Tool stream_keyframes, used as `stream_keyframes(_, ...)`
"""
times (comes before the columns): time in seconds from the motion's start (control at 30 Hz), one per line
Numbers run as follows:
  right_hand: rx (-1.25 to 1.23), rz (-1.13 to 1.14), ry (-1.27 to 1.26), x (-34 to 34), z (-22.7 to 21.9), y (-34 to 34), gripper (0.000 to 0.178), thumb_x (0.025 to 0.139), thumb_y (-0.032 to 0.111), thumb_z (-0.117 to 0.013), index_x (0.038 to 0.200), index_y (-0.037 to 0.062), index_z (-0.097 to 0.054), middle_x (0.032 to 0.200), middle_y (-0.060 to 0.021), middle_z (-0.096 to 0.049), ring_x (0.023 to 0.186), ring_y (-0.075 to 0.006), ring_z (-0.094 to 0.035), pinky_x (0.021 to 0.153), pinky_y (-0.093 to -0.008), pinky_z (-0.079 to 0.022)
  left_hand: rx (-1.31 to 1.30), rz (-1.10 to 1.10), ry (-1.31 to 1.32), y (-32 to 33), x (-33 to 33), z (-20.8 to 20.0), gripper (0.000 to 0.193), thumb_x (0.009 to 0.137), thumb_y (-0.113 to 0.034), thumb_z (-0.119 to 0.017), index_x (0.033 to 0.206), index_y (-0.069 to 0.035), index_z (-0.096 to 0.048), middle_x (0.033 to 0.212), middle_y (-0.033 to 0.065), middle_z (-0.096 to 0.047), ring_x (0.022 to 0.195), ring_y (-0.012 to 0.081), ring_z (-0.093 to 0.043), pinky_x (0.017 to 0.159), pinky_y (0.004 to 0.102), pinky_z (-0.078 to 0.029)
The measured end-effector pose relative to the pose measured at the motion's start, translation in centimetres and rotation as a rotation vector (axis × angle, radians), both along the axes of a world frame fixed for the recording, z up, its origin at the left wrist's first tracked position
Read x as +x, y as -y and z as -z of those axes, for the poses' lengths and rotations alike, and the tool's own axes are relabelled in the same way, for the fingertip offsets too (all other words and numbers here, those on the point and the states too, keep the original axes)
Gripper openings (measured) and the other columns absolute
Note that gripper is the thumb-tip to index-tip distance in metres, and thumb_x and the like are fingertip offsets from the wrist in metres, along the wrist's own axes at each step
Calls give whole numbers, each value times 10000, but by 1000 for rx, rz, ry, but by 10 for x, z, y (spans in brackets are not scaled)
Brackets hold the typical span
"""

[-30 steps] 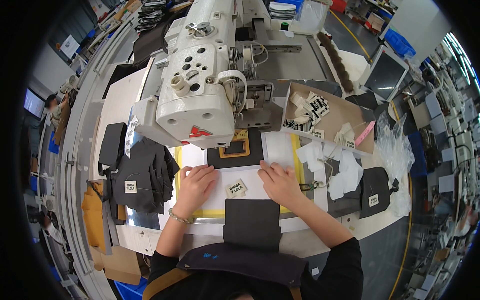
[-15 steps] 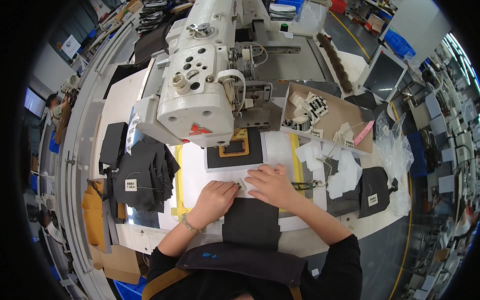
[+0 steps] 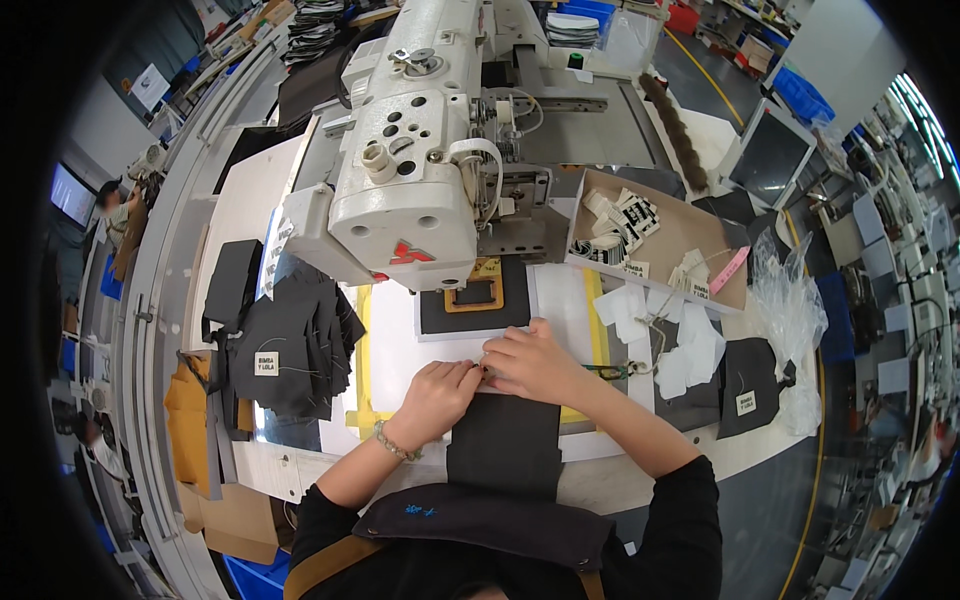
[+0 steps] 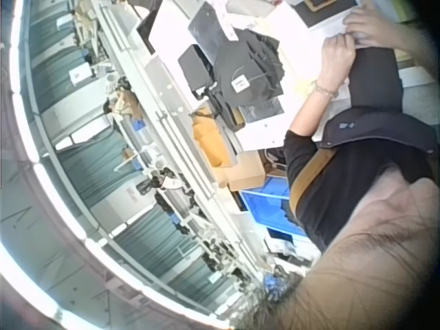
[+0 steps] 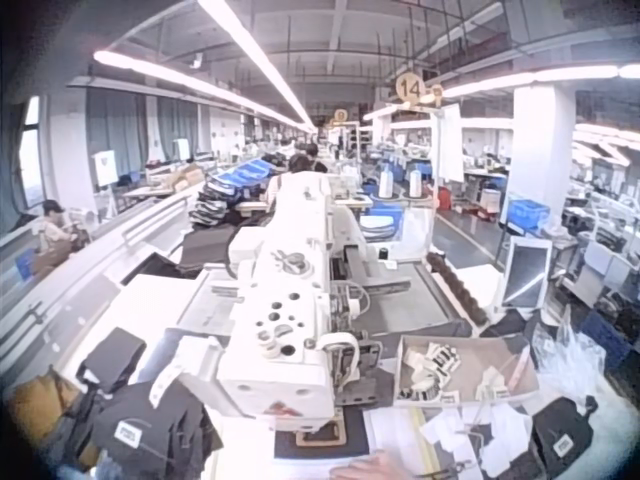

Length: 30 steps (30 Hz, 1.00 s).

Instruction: The person sews white rectangular labels onto black fabric pieces using an industrial sewing machine. They place a label on a fabric piece, guide it under the needle, sew it in place, and then cut the thread with scissors. This process is repeated for multiple fabric pieces.

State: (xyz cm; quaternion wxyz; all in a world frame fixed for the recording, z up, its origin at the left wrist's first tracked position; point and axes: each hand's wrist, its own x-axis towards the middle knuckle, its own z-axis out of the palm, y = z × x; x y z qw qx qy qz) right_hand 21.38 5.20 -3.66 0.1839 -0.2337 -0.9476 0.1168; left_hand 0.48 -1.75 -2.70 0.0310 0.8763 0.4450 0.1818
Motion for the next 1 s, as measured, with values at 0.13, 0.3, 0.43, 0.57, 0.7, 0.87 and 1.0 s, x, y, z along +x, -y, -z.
stream_keyframes(0.13,-46,15,-70,-3,-6,-3,241,780,278,-759,962,169,-644,1003,61,-612,897,-128,-558,826,-394,-336,-34,-30,129,-11,-7,-6,163,740,-64,-705,874,-66,-614,827,82,-684,714,219,-651,686,347,-490)
stream_keyframes(0.3,-283,190,-230,-13,-6,-5,128,810,206,-732,864,134,-642,801,27,-614,666,-154,-552,791,-348,-334,1,-84,388,-25,-11,-28,239,746,-108,-771,953,-77,-657,781,57,-674,680,203,-638,659,321,-477)
stream_keyframes(0.43,-491,220,-330,-17,-20,-15,62,832,134,-696,842,89,-654,712,-8,-624,558,-148,-544,690,-319,-380,-200,-110,466,-35,-24,-20,210,784,-96,-775,978,-52,-708,796,55,-691,653,170,-655,612,285,-506)
stream_keyframes(0.57,-945,361,-367,-21,-31,-24,69,833,82,-676,888,40,-668,810,-54,-698,702,-90,-636,617,-265,-454,-407,-215,692,-45,-29,-17,134,820,-36,-738,954,-33,-733,859,68,-723,701,140,-688,621,248,-535)
stream_keyframes(0.7,-815,234,-589,-25,-11,-40,77,850,61,-655,911,17,-672,953,-107,-724,856,-121,-687,708,-265,-525,-345,-187,724,-59,-32,-8,123,831,-24,-723,952,-34,-737,913,78,-738,773,155,-710,679,246,-557)
stream_keyframes(0.87,-165,133,-341,-27,2,-62,110,831,70,-668,931,26,-682,1068,-114,-706,915,-260,-683,796,-338,-553,86,-34,366,-78,-32,13,151,794,-18,-690,935,-56,-727,979,68,-730,830,200,-713,701,298,-573)
stream_keyframes(1.0,42,122,-184,-26,11,-67,141,810,93,-654,932,27,-678,1112,-100,-686,928,-284,-664,816,-361,-550,278,9,89,-84,-31,24,213,779,-71,-634,983,-53,-692,1069,62,-700,941,202,-691,748,313,-559)
